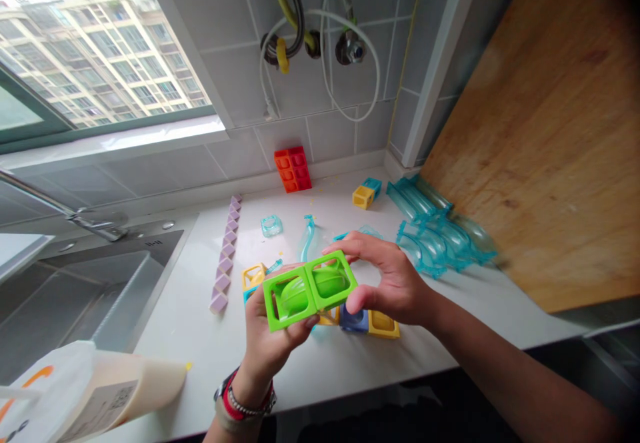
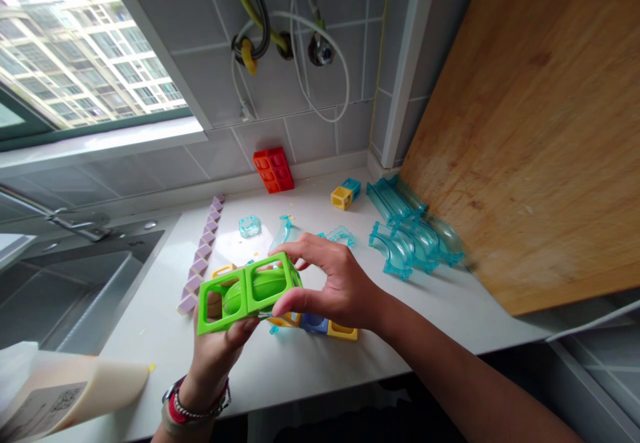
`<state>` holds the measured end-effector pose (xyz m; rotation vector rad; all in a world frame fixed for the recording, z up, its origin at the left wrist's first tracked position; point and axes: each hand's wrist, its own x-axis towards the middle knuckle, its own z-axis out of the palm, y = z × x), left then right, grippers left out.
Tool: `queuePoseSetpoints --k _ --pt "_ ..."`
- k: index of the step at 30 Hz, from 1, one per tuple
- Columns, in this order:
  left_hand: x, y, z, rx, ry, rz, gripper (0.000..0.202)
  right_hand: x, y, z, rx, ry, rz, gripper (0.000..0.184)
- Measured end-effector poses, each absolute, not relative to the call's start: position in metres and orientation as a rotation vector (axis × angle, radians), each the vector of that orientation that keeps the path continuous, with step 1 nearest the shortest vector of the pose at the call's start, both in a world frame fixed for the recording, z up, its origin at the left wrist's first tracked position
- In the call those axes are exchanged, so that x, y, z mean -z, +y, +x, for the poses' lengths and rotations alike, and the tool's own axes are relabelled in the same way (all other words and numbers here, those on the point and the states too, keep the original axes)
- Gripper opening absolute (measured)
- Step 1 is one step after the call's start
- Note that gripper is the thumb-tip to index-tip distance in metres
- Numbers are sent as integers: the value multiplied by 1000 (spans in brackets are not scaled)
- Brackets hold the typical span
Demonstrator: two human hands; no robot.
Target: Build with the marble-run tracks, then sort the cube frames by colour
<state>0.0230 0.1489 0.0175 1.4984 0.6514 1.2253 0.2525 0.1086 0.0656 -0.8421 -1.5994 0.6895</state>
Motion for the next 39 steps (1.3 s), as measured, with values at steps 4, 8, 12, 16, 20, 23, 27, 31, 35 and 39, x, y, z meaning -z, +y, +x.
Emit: queuePoseSetpoints --k 4,8,12,16,20,23,27,31,35,39 --pt "-27 150 24 -1202 533 1631 48 -68 108 255 -609 -1657 -771 61" --pt "-42 149 26 -1171 325 1665 49 -73 105 257 -536 -1744 -662 73" --pt "-52 146 24 -1155 300 1725 46 -78 98 250 -493 -1766 -624 61" --pt "-60 143 21 -1116 314 1792 43 -77 92 243 -509 -1762 -628 46" --pt "-64 142 20 -1102 305 1777 43 -73 89 240 -503 -1749 -632 48" --pt "-62 144 19 -1077 284 1751 44 -71 88 239 -485 -1733 -645 48" --pt "-56 149 17 -1043 258 1726 45 -69 89 236 -439 -1731 -661 47" --pt "-53 151 15 -1013 246 1708 48 -67 89 234 -416 -1708 -653 45" --pt "-54 152 14 -1012 235 1687 47 -68 87 231 -408 -1694 -653 47" --pt "-49 147 17 -1023 311 1594 49 -74 85 230 -429 -1677 -713 59"
